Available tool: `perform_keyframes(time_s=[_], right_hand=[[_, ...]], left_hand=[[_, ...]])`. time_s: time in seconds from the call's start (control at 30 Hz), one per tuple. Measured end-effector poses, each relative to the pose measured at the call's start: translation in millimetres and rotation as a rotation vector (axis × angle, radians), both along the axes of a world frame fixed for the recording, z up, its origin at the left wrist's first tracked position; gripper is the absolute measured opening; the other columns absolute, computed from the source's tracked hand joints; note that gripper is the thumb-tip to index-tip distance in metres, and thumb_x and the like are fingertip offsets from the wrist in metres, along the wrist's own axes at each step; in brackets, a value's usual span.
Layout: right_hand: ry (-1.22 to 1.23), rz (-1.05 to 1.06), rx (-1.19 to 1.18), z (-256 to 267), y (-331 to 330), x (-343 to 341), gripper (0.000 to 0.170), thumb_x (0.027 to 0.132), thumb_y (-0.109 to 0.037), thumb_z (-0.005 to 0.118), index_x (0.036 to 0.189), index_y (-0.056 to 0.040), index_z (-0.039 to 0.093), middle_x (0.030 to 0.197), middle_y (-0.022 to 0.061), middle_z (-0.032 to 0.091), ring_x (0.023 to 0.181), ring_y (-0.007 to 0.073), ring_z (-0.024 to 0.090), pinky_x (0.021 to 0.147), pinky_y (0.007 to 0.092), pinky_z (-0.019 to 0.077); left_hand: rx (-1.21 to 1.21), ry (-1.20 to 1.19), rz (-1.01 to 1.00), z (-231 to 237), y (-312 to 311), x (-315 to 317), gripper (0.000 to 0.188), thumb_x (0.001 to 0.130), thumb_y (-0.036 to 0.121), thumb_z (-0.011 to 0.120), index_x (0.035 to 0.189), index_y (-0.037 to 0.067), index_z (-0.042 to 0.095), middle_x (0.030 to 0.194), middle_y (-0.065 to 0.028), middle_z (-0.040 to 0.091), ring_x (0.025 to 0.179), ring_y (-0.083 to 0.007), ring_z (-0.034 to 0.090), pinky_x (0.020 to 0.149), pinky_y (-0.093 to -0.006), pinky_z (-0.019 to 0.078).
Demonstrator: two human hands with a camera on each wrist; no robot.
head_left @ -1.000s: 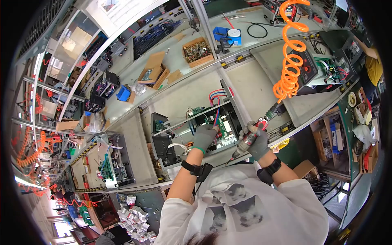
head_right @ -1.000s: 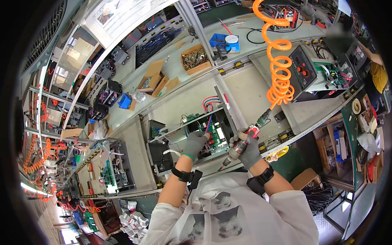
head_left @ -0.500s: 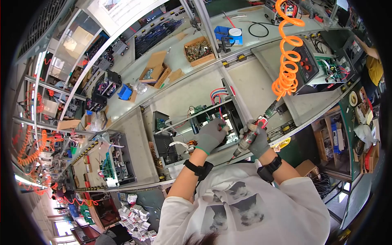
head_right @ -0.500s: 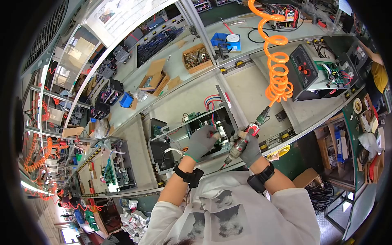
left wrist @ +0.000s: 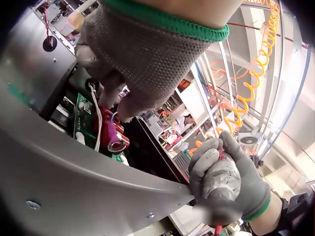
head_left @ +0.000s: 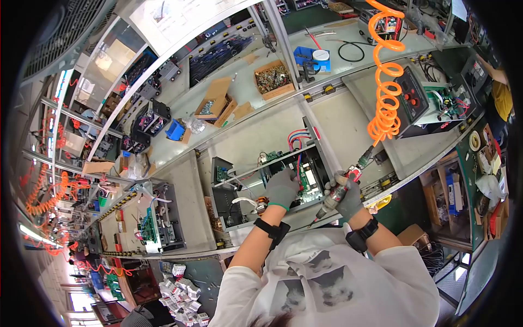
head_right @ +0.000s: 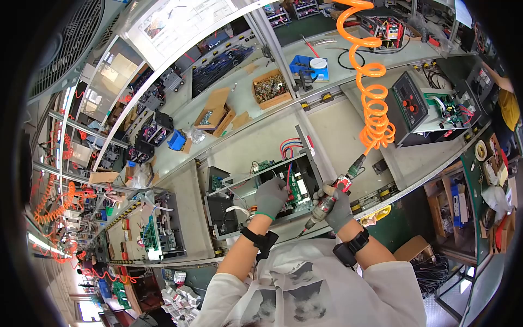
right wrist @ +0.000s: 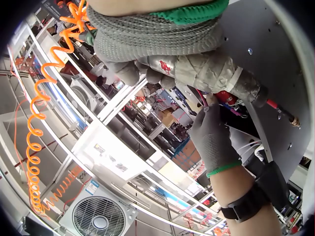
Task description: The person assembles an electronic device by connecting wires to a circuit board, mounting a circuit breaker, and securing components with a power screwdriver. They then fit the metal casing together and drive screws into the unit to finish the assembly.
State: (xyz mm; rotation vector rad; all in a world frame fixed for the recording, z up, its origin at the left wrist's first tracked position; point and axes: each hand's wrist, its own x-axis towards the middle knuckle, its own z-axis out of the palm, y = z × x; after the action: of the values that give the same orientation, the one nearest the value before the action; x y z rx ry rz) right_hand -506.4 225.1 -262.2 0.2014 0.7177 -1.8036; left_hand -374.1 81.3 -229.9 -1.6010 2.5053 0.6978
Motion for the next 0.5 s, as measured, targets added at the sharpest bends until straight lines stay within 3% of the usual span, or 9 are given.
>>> perform_keyframes(time_s=[0.17,0.23,0.4,0.47,0.5], right_hand=[[0.024,-0.006,-0.050,-4,-2,0,0.018,0.077,-0.011,0.062,0.091,-0.0083,0.052,0.071,0.0076,0.055,0.066,0.0244,0.059,0.058,0.0374,0.0509],[0.033,-0.015,0.000,2,-2,2,0.012,0.076,-0.013,0.062,0.082,-0.0077,0.052,0.070,0.0060,0.053,0.064,0.0227,0.058,0.058,0.0368,0.0514],[0.003,-0.014,-0.014,-1,2,2,0.017,0.076,-0.010,0.062,0.090,-0.0075,0.052,0.070,0.0071,0.054,0.064,0.0240,0.058,0.058,0.0374,0.0511],[0.003,-0.010,-0.003,-1,2,1,0.017,0.076,-0.010,0.062,0.090,-0.0075,0.052,0.070,0.0069,0.053,0.064,0.0238,0.058,0.058,0.0375,0.0510],[0.008,-0.028,-0.017,-3,1,2,0.017,0.076,-0.010,0.062,0.090,-0.0076,0.052,0.070,0.0069,0.054,0.064,0.0237,0.058,0.058,0.0374,0.0511]], left_hand=[[-0.015,-0.002,0.079,-3,17,-11,0.024,0.082,0.030,0.054,0.090,0.012,0.068,0.088,-0.0150,0.068,0.087,-0.0324,0.064,0.074,-0.0431,0.0498],[0.067,0.080,0.117,-8,27,-12,0.025,0.082,0.032,0.054,0.089,0.012,0.067,0.087,-0.0138,0.068,0.087,-0.0330,0.064,0.075,-0.0427,0.0499],[-0.023,0.088,0.171,-2,46,0,0.035,0.080,0.044,0.061,0.091,0.011,0.066,0.083,-0.0133,0.067,0.083,-0.0316,0.065,0.071,-0.0409,0.0491],[0.021,-0.145,0.165,14,46,4,0.043,0.084,0.050,0.055,0.088,0.008,0.066,0.085,-0.0153,0.068,0.081,-0.0330,0.066,0.070,-0.0430,0.0504],[0.024,-0.150,0.166,12,47,6,0.043,0.084,0.050,0.055,0.088,0.008,0.066,0.085,-0.0153,0.068,0.081,-0.0330,0.066,0.070,-0.0430,0.0504]])
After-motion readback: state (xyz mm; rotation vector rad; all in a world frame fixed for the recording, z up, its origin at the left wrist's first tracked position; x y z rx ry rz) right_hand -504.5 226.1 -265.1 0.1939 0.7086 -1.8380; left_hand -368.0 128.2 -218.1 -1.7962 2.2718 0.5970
